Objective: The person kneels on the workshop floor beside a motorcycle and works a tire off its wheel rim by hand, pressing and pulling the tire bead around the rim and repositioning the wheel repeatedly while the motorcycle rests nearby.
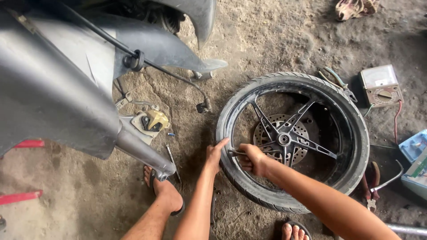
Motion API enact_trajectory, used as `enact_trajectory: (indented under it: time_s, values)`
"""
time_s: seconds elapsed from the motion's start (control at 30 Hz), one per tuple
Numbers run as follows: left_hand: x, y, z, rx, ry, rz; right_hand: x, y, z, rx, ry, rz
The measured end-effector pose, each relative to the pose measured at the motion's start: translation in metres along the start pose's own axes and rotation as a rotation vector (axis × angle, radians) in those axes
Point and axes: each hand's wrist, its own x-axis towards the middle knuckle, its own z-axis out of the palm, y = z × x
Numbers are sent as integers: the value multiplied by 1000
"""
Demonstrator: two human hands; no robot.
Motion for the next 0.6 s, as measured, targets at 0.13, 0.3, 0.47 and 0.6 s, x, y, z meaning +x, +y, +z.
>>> enact_trajectory:
  time_s: [0.13, 0.3, 0.47, 0.6]
  values:
    - [-29, 30, 10, -56, -35, -81, 37, 43, 19, -47, 137, 33]
    - [12, -14, 1, -118, 0, -50, -16, 66, 69, -432, 233, -193]
    - [77, -78, -25, 93, -250, 22, 2, 111, 72, -759, 207, -472]
    - [58, -61, -24, -19, -130, -59, 35, 132, 50, -1106, 246, -622]
